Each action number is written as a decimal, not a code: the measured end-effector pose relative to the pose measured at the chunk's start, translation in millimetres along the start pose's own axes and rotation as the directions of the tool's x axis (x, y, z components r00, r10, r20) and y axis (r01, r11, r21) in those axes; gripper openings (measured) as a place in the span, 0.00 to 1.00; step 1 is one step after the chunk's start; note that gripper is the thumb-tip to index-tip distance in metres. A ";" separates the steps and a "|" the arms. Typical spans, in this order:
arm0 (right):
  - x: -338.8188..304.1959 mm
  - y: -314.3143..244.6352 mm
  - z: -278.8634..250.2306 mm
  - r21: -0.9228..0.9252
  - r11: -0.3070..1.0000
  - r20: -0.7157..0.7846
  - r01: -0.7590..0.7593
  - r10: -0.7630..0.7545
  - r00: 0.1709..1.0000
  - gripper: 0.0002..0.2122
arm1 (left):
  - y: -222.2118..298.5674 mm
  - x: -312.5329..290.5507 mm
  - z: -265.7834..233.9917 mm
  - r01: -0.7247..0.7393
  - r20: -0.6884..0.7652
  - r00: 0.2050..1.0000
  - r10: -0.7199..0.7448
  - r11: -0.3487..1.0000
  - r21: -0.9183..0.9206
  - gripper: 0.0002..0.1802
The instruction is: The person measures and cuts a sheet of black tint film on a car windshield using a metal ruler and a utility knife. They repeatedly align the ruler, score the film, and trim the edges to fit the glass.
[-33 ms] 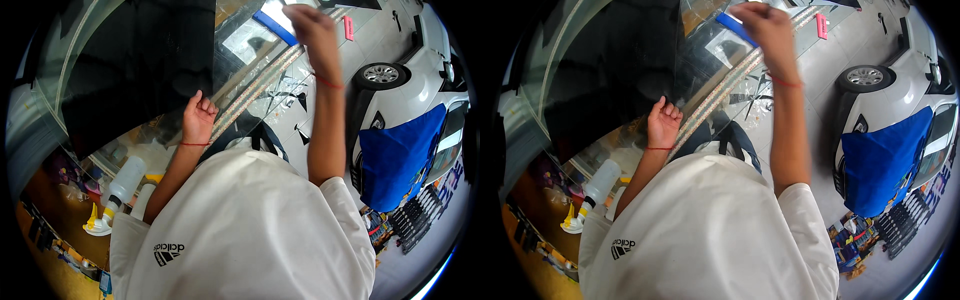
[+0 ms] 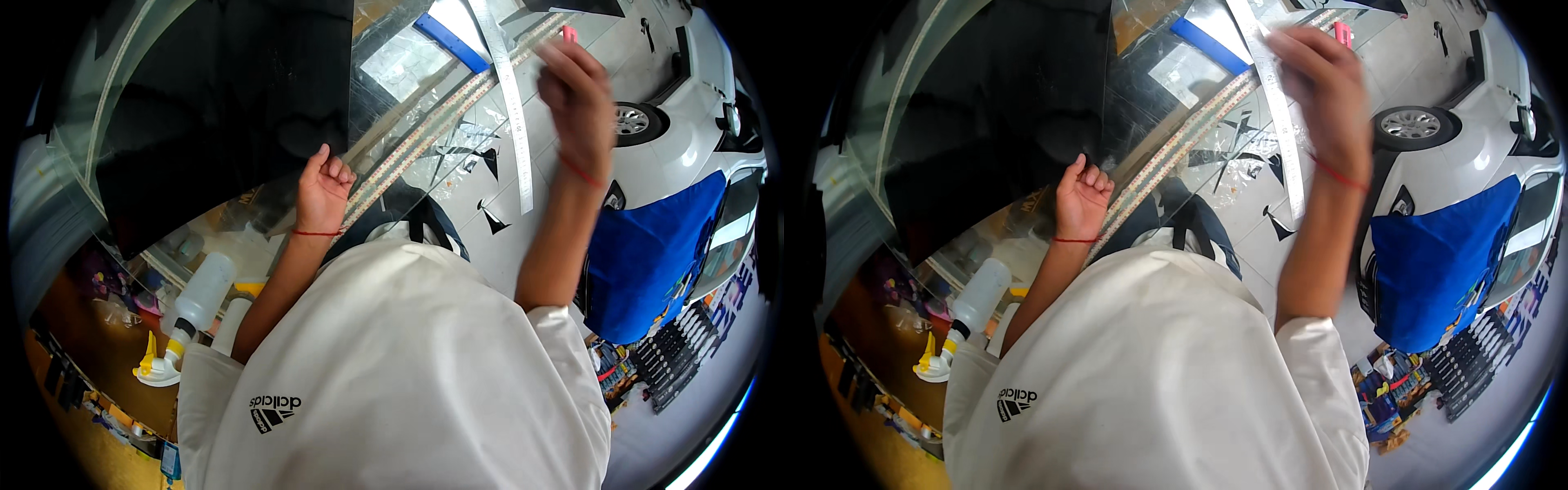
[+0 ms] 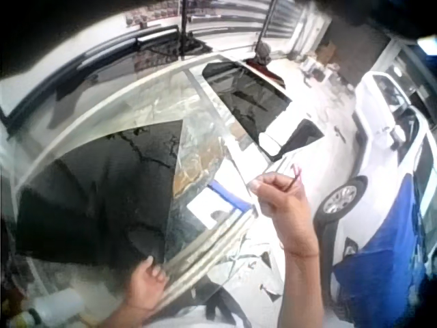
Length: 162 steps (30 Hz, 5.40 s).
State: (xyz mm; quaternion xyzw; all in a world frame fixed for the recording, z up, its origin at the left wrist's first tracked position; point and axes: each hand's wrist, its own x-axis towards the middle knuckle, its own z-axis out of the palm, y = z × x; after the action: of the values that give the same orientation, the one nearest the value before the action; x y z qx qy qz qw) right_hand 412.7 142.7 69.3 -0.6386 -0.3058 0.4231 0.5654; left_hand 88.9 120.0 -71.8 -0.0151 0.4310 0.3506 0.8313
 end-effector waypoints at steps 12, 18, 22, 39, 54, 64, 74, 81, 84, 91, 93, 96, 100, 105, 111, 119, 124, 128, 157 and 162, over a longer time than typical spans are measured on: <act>-80.8 59.6 -133.9 -0.676 0.732 -0.533 -0.085 -0.405 0.743 0.11 | -3.3 0.5 3.3 0.021 -0.014 1.000 -0.022 1.000 -0.019 0.17; 19.2 68.8 -31.4 -0.650 0.760 -0.412 -0.006 -0.345 0.843 0.15 | -2.3 2.4 -4.3 0.014 0.023 1.000 -0.013 0.999 -0.029 0.16; 79.5 110.4 -95.1 -0.762 0.628 -0.497 -0.161 -0.407 0.767 0.18 | -0.9 0.4 4.9 0.031 0.030 0.999 -0.031 0.999 -0.009 0.16; -243.4 218.3 -293.7 -0.394 0.614 -0.761 -0.684 0.201 0.618 0.29 | 1.8 -4.7 5.0 0.032 0.006 0.999 -0.032 0.999 -0.009 0.18; -191.6 53.2 -84.8 -0.208 0.748 -0.267 -0.630 0.577 0.772 0.06 | 0.7 -2.0 3.6 0.040 0.030 0.999 -0.039 0.999 -0.029 0.17; -54.1 43.8 35.9 -0.196 0.948 0.219 -0.251 0.291 0.931 0.14 | -3.4 -0.1 1.6 -0.007 -0.023 1.000 0.007 1.000 -0.017 0.16; 15.3 59.0 51.4 0.200 0.888 0.125 -0.415 0.397 0.909 0.17 | -4.1 -2.7 3.7 -0.027 -0.039 0.999 0.027 1.000 -0.010 0.18; 39.1 86.9 80.1 0.336 0.882 0.263 -0.330 0.248 0.932 0.14 | -2.8 -4.0 6.9 -0.011 -0.036 0.999 0.012 1.000 0.028 0.18; 44.6 80.2 88.4 0.254 0.926 0.262 -0.279 0.212 0.942 0.14 | -3.1 -4.0 4.4 -0.020 -0.021 1.000 0.021 0.999 0.030 0.18; 60.3 100.0 96.7 0.234 0.955 0.104 -0.181 0.161 0.981 0.11 | -2.2 -5.8 8.1 -0.029 -0.005 1.000 0.030 0.999 0.042 0.19; 69.6 108.1 104.7 0.206 0.961 0.083 -0.183 0.169 0.982 0.09 | -2.5 -5.1 6.6 -0.024 -0.014 1.000 0.025 0.999 0.047 0.19; 88.1 101.3 114.6 -0.098 0.943 0.056 -0.319 0.325 0.944 0.12 | -4.3 -4.6 4.0 -0.027 -0.023 0.999 0.028 0.999 0.046 0.19; 114.0 100.0 124.3 -0.181 0.913 0.094 -0.365 0.386 0.918 0.19 | -3.0 -3.9 6.3 -0.024 -0.017 1.000 0.025 0.998 0.060 0.19; 124.3 115.9 121.0 -0.150 0.922 0.111 -0.357 0.375 0.921 0.10 | -4.1 -3.6 3.4 -0.034 -0.009 0.999 0.034 0.999 0.041 0.19; 123.9 128.7 119.6 -0.039 0.940 0.069 -0.340 0.342 0.937 0.14 | -3.6 -3.0 4.1 -0.023 -0.004 1.000 0.023 0.999 0.044 0.19; 123.1 119.0 121.8 -0.139 0.947 0.090 -0.291 0.305 0.948 0.10 | -6.2 -2.0 2.6 -0.042 -0.019 0.999 0.042 0.999 0.011 0.19; 126.4 125.7 123.3 -0.137 0.945 0.087 -0.296 0.309 0.947 0.10 | -3.8 -1.7 3.5 -0.027 -0.009 1.000 0.027 1.000 0.010 0.19; 127.4 129.4 122.3 -0.052 0.941 0.061 -0.334 0.337 0.939 0.10 | -4.7 -1.2 2.6 -0.042 -0.006 0.999 0.042 0.999 0.011 0.17; -44.5 139.2 108.7 -0.205 0.864 0.346 -0.459 0.503 0.792 0.08 | -7.7 -1.7 8.6 -0.079 -0.064 0.994 0.086 0.990 0.115 0.13; -45.8 140.0 108.7 -0.205 0.865 0.342 -0.458 0.501 0.795 0.08 | -7.3 -1.2 8.5 -0.082 -0.058 0.994 0.090 0.989 0.120 0.13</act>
State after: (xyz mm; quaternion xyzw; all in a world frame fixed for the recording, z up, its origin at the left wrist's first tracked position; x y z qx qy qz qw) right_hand 283.2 129.0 -59.4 -0.6302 -0.2615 0.6513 0.3320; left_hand 98.8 116.7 -67.7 0.0412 0.4774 0.3596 0.8007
